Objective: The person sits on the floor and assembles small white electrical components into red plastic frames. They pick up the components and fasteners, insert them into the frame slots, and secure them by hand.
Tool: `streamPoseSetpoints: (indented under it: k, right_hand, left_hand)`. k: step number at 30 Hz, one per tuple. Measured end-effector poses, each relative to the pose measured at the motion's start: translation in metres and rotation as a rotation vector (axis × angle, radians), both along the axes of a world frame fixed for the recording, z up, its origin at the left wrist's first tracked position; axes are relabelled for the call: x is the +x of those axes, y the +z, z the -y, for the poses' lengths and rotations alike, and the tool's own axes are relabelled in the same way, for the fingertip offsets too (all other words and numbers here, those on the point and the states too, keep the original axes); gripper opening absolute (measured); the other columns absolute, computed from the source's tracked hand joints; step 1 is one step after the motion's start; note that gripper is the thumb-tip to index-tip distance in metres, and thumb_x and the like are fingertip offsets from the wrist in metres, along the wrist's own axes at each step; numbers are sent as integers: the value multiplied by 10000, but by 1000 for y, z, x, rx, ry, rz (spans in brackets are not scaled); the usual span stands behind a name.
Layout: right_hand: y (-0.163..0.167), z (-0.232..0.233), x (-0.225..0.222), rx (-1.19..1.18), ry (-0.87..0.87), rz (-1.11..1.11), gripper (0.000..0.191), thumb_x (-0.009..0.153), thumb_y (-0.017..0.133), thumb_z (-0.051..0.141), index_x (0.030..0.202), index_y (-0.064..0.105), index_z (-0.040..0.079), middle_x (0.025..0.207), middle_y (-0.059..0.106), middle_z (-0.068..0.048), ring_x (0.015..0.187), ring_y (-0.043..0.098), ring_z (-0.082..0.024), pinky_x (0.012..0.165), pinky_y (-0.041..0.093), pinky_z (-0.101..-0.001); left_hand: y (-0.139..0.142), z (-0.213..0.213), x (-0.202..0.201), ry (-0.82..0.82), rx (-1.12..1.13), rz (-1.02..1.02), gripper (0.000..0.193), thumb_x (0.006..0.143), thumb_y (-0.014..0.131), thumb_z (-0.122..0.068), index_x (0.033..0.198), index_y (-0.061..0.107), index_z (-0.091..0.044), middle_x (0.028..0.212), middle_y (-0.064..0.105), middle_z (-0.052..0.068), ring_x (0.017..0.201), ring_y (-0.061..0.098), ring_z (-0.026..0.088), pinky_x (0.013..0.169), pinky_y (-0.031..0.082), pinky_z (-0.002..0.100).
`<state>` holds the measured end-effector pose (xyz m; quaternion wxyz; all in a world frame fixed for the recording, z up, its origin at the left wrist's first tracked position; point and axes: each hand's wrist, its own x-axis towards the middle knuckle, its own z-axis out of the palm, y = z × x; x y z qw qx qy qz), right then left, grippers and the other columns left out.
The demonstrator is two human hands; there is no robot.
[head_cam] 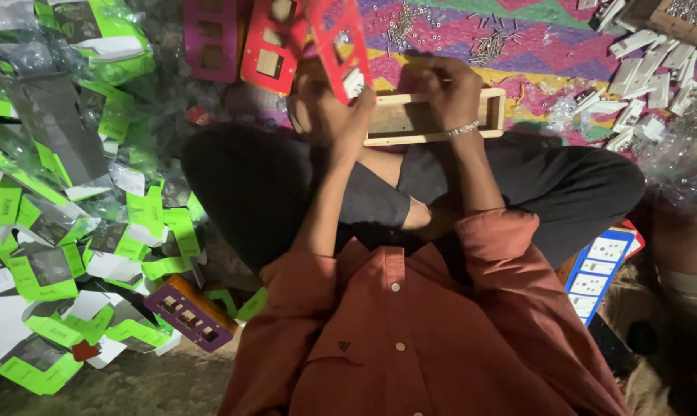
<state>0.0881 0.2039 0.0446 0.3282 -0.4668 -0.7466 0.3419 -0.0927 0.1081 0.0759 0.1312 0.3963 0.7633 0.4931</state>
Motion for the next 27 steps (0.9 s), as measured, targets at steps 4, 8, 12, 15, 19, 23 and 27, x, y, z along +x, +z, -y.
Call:
streamPoseSetpoints:
  k: [4,8,12,15,19,23,27]
  right_hand:
    - [4,-30,-27,213,159,205,188,847,822,105,1018,784,36,859,695,-193,738,688,-358,684,557,-432]
    - [4,-51,-50,255,224,298,120,892,805,152,870,733,59,836,676,-172,771,688,-359,719,562,-444]
    - [1,-49,-50,414,298,352,190,873,827,227,941,739,74,915,704,-153,795,691,-345,718,560,-429]
    - [1,-46,-49,502,298,449,188,876,821,237,877,719,79,914,717,-120,805,698,-321,716,544,-433]
    - [6,-44,-39,299,261,283,110,916,790,142,970,763,50,895,719,-117,802,703,-286,719,541,-390]
    - [11,-22,-16,-199,261,-174,61,1008,762,51,1042,798,14,1001,788,-59,897,723,-148,825,563,-293]
    - [5,6,-10,-518,190,-405,82,965,809,50,1024,782,1,937,761,-22,814,661,-57,757,535,-229]
  left_hand:
    - [16,1,-21,121,-49,124,245,797,777,-143,993,686,-27,864,765,133,814,756,266,736,576,399]
    - [-1,-1,-26,77,36,293,201,831,753,-113,1003,704,-22,870,750,105,780,721,195,708,564,351]
    - [-30,-6,-26,24,15,340,80,832,734,-50,879,693,0,759,718,56,670,658,120,638,538,305]
    - [-47,-10,-21,-59,71,439,45,838,700,-1,874,676,12,762,705,32,677,649,88,619,528,283]
    - [-53,-14,-14,-193,147,762,94,868,666,14,957,695,29,827,710,24,724,651,82,648,538,271]
    - [-47,-12,-7,-285,121,843,164,872,665,17,1031,701,31,903,721,16,813,671,77,710,553,262]
    - [-39,-9,1,-390,99,937,164,891,687,-1,1051,696,33,913,722,18,820,675,77,724,563,268]
